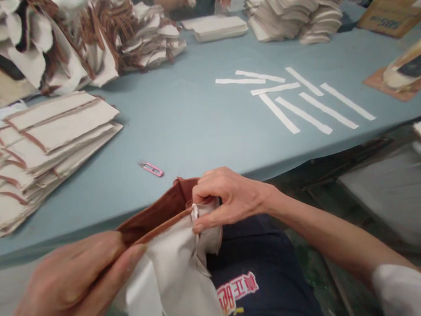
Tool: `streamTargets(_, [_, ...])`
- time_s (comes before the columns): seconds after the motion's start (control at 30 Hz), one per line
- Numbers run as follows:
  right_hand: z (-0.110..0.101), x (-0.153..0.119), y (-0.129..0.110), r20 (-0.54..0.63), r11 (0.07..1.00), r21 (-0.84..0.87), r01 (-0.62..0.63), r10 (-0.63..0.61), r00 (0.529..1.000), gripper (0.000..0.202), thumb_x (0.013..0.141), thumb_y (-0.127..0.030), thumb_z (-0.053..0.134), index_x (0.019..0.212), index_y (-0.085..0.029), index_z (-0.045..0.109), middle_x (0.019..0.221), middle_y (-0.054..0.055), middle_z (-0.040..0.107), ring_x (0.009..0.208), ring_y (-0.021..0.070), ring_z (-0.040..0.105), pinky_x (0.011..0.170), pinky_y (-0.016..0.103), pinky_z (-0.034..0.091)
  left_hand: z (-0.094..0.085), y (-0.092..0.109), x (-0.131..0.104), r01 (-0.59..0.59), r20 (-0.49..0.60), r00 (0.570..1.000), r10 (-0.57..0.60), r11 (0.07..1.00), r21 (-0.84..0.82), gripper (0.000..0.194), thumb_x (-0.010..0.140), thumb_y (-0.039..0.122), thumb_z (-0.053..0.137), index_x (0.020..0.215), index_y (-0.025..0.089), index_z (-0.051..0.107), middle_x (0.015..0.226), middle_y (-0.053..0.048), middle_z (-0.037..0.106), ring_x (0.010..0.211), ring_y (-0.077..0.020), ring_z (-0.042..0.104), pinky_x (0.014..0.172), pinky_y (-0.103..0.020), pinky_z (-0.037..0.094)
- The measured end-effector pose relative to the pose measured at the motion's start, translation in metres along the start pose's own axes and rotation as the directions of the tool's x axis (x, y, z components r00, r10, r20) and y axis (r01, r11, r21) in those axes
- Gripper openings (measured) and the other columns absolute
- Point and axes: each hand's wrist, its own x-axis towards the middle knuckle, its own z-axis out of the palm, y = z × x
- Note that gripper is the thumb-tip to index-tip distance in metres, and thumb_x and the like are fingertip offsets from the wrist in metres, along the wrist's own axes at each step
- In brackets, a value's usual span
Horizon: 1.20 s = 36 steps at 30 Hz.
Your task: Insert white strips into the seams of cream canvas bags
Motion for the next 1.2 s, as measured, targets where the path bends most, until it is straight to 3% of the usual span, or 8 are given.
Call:
streamTargets(0.17, [-0.015,0.007,-0.03,0.008,0.993,0.111,0.041,-0.042,0.999,0.037,0.107,-0.047,0.078,0.084,-0.019,0.068,0.072,-0.006,0.061,0.063,0.0089,0.051,0.066,0.025,0.034,-0.007,-0.023,0.014,0.032,0.027,0.999,-0.03,0.994,-0.108,0.041,0.119,0.028,0.052,0.083,0.025,0.07,0.07,0.004,0.066,0.063,-0.0142,0.063,0.067,-0.026,0.046])
streamTargets(0.33, [-0.024,0.022,-0.049,0.111,0.962,0.272,0.012,-0.043,0.993,0.044,0.105,-0.05,0.079,0.079,-0.018,0.065,0.073,-0.004,0.066,0.068,0.0089,0.056,0.066,0.023,0.039,0.0,-0.003,0.046,-0.166,-0.012,0.985,0.17,0.942,-0.291,0.026,0.117,0.033,0.052,0.121,0.031,0.078,0.109,-0.002,0.088,0.109,-0.0226,0.081,0.099,-0.03,0.059])
streamTargets(0.43, [-0.025,0.023,-0.046,0.123,0.946,0.321,-0.045,0.005,0.992,0.044,0.102,-0.052,0.083,0.08,-0.018,0.067,0.073,-0.004,0.064,0.068,0.0094,0.055,0.065,0.023,0.038,0.005,0.013,0.061,-0.177,-0.002,0.982,0.19,0.91,-0.376,0.009,0.11,0.028,0.068,0.111,0.029,0.076,0.099,0.001,0.086,0.093,-0.0183,0.081,0.086,-0.025,0.06])
streamTargets(0.57, [-0.023,0.018,-0.041,0.145,0.926,0.353,-0.135,0.088,0.985,0.046,0.098,-0.055,0.086,0.08,-0.017,0.066,0.072,-0.005,0.06,0.066,0.0093,0.048,0.061,0.023,0.036,0.007,0.02,0.072,-0.138,0.047,0.983,0.175,0.893,-0.428,0.017,0.105,0.019,0.063,0.099,0.026,0.077,0.085,0.006,0.082,0.07,-0.0102,0.074,0.07,-0.018,0.054])
streamTargets(0.77, [-0.02,0.018,-0.04,0.148,0.894,0.401,-0.199,0.152,0.977,0.034,0.097,-0.044,0.083,0.083,-0.018,0.066,0.068,-0.008,0.052,0.065,0.0092,0.043,0.062,0.023,0.034,0.007,0.021,0.077,-0.199,-0.005,0.978,0.208,0.927,-0.317,0.02,0.103,0.017,0.061,0.098,0.024,0.079,0.074,0.008,0.079,0.058,-0.0067,0.07,0.062,-0.016,0.048])
streamTargets(0.87, [-0.018,0.019,-0.042,0.123,0.94,0.281,-0.194,0.165,0.979,0.031,0.099,-0.043,0.078,0.083,-0.019,0.065,0.069,-0.007,0.054,0.064,0.0095,0.044,0.063,0.024,0.033,0.01,0.022,0.075,-0.198,-0.029,0.98,0.197,0.946,-0.257,0.025,0.101,0.016,0.057,0.095,0.022,0.081,0.071,0.006,0.079,0.054,-0.0076,0.068,0.058,-0.018,0.046])
streamTargets(1.03, [-0.011,0.016,-0.049,-0.04,0.992,-0.052,-0.118,0.116,0.992,0.011,0.095,-0.031,0.073,0.092,-0.021,0.068,0.082,-0.002,0.072,0.074,0.0138,0.061,0.073,0.028,0.039,0.021,0.023,0.065,0.022,0.025,1.0,-0.013,0.911,-0.412,0.03,0.101,0.025,0.055,0.081,0.022,0.077,0.059,0.005,0.07,0.049,-0.0116,0.06,0.052,-0.021,0.044])
streamTargets(1.2, [-0.007,0.014,-0.049,-0.049,0.998,-0.037,-0.056,0.054,0.997,0.007,0.096,-0.029,0.069,0.094,-0.022,0.068,0.085,-0.001,0.076,0.074,0.0139,0.062,0.075,0.027,0.043,0.024,0.027,0.065,0.168,0.1,0.986,-0.135,0.804,-0.571,0.034,0.102,0.037,0.059,0.073,0.022,0.07,0.059,0.006,0.063,0.05,-0.0119,0.051,0.048,-0.022,0.039])
